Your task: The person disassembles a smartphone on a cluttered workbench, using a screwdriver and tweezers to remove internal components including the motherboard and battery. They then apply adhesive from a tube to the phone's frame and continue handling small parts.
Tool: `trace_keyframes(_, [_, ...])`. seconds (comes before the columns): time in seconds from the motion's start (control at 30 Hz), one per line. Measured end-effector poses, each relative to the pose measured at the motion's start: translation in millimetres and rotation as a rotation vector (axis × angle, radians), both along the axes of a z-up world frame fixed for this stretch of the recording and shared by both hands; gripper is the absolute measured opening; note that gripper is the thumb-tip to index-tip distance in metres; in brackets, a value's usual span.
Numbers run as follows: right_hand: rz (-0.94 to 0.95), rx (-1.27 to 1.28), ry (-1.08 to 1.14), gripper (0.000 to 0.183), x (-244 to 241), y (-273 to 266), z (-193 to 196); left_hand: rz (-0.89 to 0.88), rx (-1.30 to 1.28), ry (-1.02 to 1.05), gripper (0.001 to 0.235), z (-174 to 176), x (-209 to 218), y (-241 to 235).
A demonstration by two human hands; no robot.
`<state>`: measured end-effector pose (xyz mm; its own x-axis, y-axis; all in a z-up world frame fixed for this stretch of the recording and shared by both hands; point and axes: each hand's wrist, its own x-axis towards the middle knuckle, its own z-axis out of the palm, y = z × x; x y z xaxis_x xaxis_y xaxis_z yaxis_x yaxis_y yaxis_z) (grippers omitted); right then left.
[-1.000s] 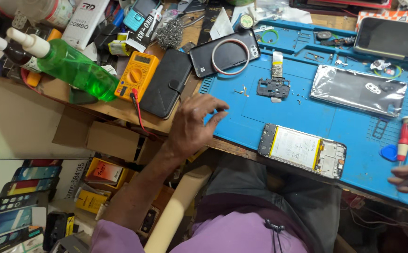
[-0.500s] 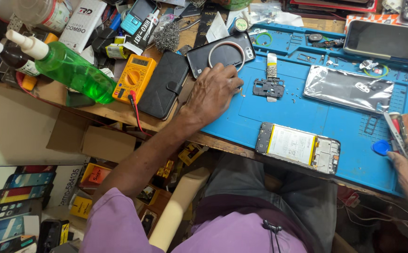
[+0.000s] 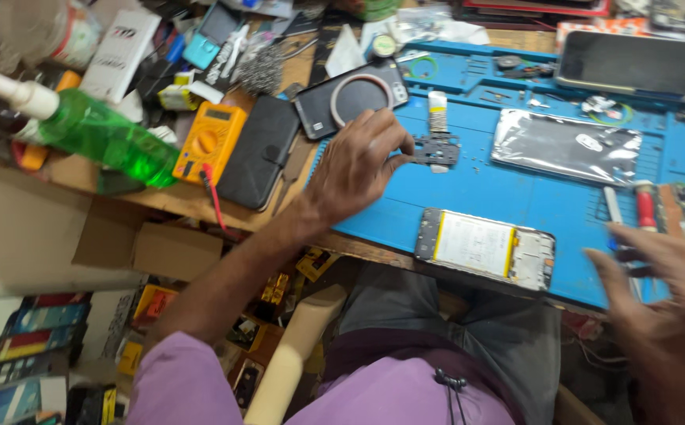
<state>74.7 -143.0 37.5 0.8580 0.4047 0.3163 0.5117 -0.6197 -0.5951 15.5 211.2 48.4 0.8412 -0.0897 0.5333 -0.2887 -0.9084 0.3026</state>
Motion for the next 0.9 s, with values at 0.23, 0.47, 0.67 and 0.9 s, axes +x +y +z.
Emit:
trace_keyframes(0.23, [0.145,0.47,0.711,0.024,-3,57,12,-0.268,0.015,-0.36,0.02,-10,-10,-57])
trace_keyframes(0.47, [0.28,0.866,1.047,0.021,9,48,-8,-0.421,0.13,-0.384,0.02,-15,0,-61])
trace_keyframes(0.67, [0.285,0.936,0.948,0.022,14,42,-15,-0.397,0.025,-0.311,0.017,-6,9,-67])
trace_keyframes(0.9, [0.176,0.884,0.848,0.022,19,43,-23,-0.325,-0.61,0.271,0.017,-8,29,-80])
